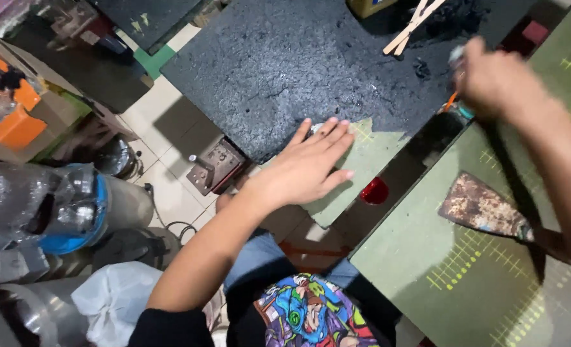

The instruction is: The person is cleaning ink residue from a screen printing board by scraping it with a metal tool and wiping it with a cloth.

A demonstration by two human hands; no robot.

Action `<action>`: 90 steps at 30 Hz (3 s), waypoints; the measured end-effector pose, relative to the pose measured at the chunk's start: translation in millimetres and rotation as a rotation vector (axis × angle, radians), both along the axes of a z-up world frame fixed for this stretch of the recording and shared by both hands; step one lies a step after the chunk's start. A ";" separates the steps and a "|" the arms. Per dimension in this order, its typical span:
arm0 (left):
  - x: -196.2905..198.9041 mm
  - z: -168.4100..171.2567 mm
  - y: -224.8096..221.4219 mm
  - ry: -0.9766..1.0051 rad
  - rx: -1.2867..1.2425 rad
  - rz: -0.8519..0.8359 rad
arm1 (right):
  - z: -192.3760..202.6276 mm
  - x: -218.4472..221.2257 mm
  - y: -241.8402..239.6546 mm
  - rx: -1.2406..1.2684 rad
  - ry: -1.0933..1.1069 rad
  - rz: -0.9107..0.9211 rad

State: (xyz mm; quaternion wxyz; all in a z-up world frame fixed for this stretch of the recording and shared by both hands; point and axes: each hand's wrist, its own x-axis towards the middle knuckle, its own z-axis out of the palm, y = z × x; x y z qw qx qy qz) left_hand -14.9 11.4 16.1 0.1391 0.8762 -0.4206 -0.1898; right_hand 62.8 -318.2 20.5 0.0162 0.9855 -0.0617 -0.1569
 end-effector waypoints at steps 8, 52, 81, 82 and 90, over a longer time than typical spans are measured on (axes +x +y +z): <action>5.1 -0.2 9.3 -0.108 -0.202 0.064 | -41.6 -92.9 64.1 0.133 -0.090 0.506; 35.1 31.0 -28.8 -0.350 -0.090 0.438 | 42.7 -37.2 192.3 1.948 -0.036 -0.578; 43.8 14.6 -36.2 0.831 -1.315 0.593 | 2.9 -44.1 171.3 1.566 -0.413 0.116; 40.8 12.0 -39.5 0.834 -1.312 0.592 | 5.8 -42.0 167.4 1.566 -0.414 0.112; 23.4 6.8 -33.5 0.577 -1.001 0.514 | 71.3 -48.5 112.9 1.390 -0.371 -0.338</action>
